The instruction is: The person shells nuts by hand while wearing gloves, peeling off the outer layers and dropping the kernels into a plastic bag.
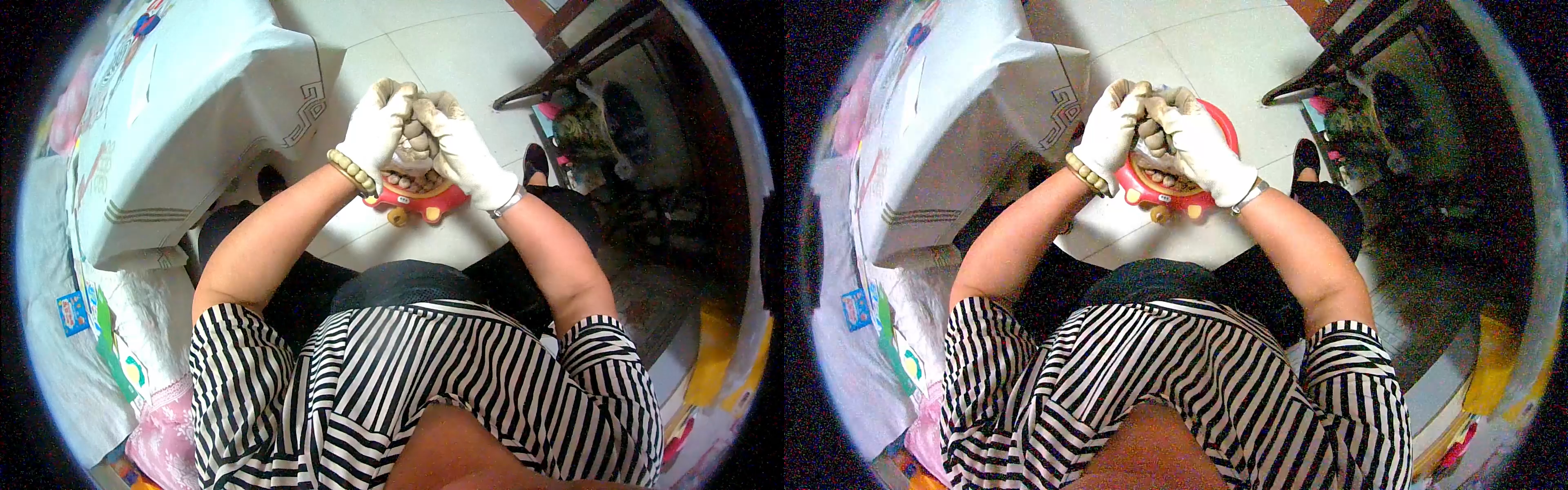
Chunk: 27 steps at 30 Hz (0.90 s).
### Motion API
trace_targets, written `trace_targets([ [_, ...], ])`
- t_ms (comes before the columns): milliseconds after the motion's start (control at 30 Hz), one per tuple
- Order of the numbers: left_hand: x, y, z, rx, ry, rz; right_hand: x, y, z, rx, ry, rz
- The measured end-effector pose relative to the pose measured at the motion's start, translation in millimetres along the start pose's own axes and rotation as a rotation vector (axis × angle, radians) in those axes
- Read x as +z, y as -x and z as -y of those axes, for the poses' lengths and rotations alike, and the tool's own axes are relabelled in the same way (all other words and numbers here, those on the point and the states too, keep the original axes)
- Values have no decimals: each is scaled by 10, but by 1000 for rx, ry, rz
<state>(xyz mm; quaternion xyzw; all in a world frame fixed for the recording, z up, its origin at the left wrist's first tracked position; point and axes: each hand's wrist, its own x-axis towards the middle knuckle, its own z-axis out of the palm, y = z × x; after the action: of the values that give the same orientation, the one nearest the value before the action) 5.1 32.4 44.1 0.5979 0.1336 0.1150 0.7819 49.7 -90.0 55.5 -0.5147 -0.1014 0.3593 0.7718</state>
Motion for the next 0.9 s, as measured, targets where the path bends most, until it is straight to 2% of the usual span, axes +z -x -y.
trace_targets([
  [67,25,32,-61,22,3,-15,13,16,36,22,-109,23],
  [133,24,59,-143,-144,210,31,11,25,72,55,-116,28],
  [233,-14,15,-152,-180,260,52,78,23,127,113,-289,34],
  [300,-11,-2,-136,-191,417,54,-8,-36,91,97,-289,84],
  [400,-38,-10,-95,-202,436,62,-64,-43,72,64,-261,108],
  [467,-68,-19,-84,-179,359,49,-60,-31,77,50,-232,83],
  [533,-96,-37,-83,-155,281,37,-81,-48,76,-43,-69,24],
  [633,-124,-44,-124,-146,191,93,-90,-69,90,-95,37,31],
  [700,-127,-34,-204,-181,40,235,-96,-69,122,-112,91,36],
  [800,-45,47,-322,-230,89,184,-104,-40,181,-130,191,53],
  [833,-116,16,-340,-250,19,256,-109,-29,191,-132,238,66],
  [900,-115,28,-333,-249,64,275,-123,-9,199,-126,224,72],
])
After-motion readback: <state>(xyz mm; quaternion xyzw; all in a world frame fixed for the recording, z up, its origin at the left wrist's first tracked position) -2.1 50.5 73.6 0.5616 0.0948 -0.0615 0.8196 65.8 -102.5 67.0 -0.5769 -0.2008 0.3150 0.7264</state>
